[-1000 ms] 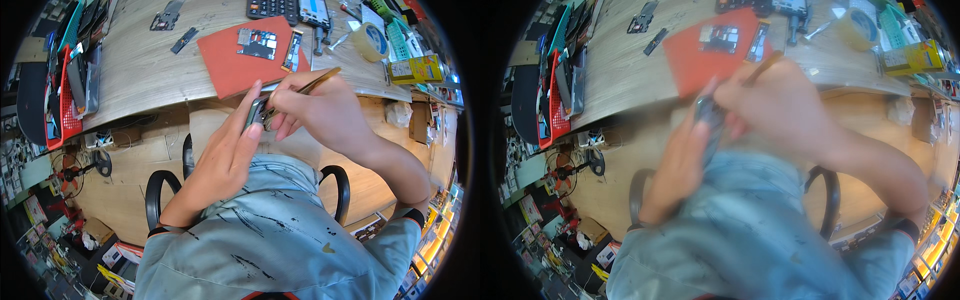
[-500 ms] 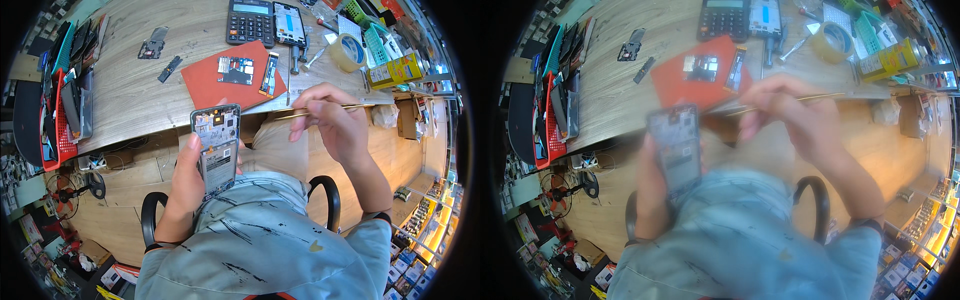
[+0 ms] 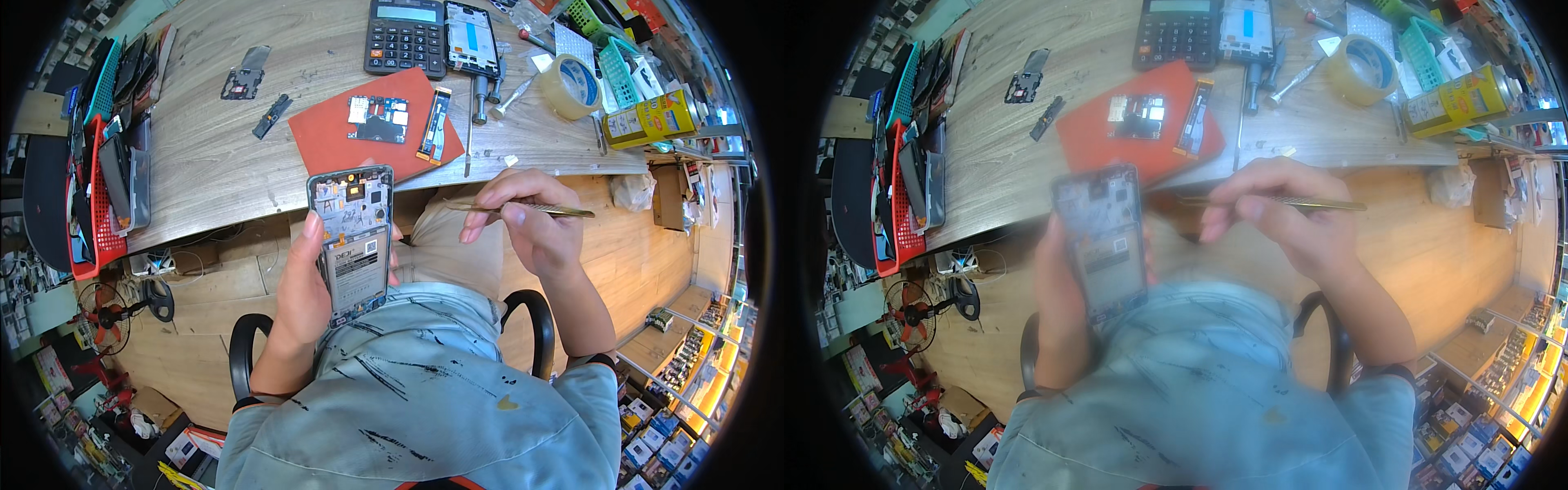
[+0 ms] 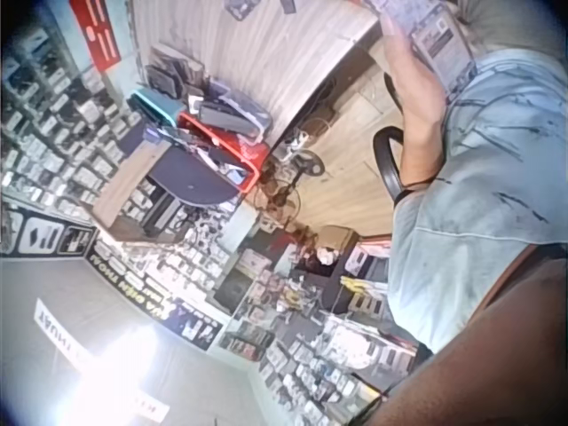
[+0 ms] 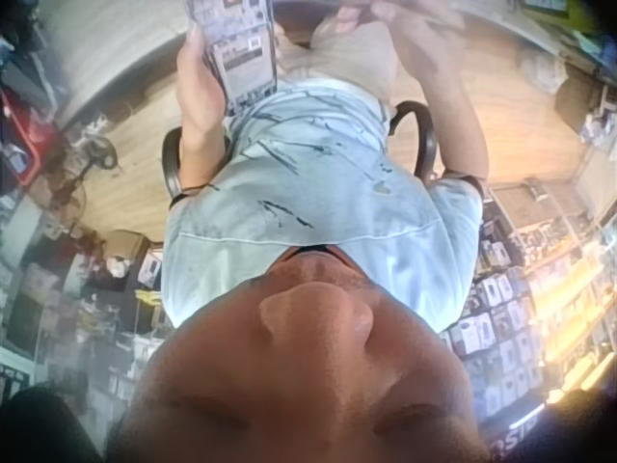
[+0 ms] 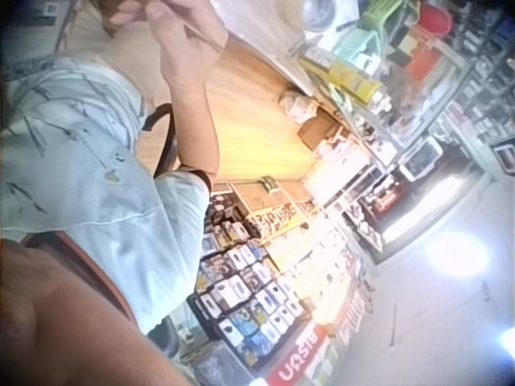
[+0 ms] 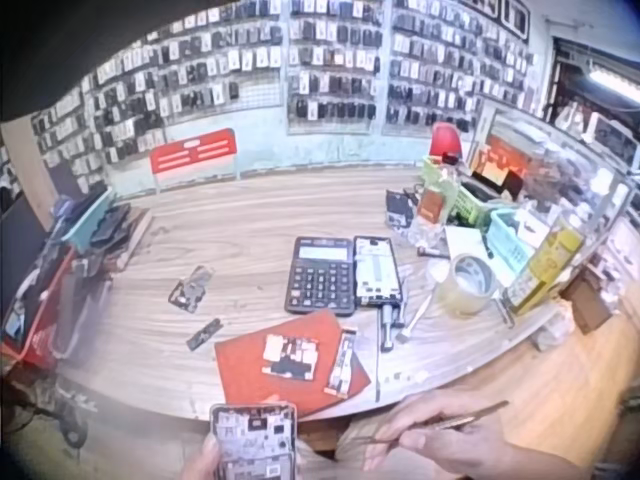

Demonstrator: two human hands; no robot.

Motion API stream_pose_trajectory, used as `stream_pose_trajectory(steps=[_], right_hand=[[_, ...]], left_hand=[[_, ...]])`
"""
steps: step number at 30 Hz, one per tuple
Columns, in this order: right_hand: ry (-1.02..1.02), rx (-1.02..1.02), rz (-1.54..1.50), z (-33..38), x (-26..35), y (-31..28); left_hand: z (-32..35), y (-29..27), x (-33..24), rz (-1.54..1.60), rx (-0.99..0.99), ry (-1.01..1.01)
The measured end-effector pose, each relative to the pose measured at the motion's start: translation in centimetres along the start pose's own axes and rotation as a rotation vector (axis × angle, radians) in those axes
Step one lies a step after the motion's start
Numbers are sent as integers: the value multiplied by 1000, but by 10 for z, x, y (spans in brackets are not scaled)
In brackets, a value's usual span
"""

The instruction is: The person disassembles a smartphone by removing screws, prying open the case, and detaching internal components such as the battery and camera module. They place removed parts on the workbench and continue to separate internal assemblies.

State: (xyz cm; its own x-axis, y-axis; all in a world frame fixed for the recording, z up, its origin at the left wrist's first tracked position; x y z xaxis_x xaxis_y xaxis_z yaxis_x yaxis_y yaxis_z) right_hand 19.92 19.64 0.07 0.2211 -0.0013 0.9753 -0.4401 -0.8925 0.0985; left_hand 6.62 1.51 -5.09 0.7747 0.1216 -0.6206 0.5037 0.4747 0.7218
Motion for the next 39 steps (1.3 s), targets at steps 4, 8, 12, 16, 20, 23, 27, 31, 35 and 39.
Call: stream_pose_trajectory(steps=[4,8,12,16,20,23,27,31,35,39], right_hand=[[-7,7,45,1,2,-3],[-110,-86,512,3,12,-18],[-265,-354,1057,14,24,-37],[-218,-478,1386,17,10,-57],[-107,-549,1567,14,-1,-74],[-28,-542,1635,10,-5,-80],[70,-482,1689,5,-11,-84],[44,-427,1697,-1,-7,-86],[53,-341,1710,-1,10,-99],[-19,-209,1557,6,30,-113]], left_hand=[[1,-4,2,47,-43,-5],[1,7,2,99,6,12],[2,9,13,147,-76,4],[4,20,22,179,1,0],[7,16,32,101,-4,-42],[5,26,34,155,187,-68],[2,21,36,177,231,-55],[0,19,40,235,218,-89],[-2,25,36,158,229,-72],[-4,29,37,189,181,-54]])
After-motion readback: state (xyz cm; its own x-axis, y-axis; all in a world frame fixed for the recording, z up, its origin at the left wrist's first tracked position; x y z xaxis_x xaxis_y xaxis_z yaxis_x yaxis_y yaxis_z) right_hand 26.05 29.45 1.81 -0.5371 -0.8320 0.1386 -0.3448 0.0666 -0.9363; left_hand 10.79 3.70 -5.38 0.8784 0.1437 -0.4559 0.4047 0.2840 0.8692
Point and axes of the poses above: each hand's wrist, its own z-axis away from the middle knuckle, its own y-axis out of the palm, x = y × z, the point moved 9 cm from there along -z, towards the middle knuckle, and after that the axes turned 10 degrees about z, right-handed, at the moved point
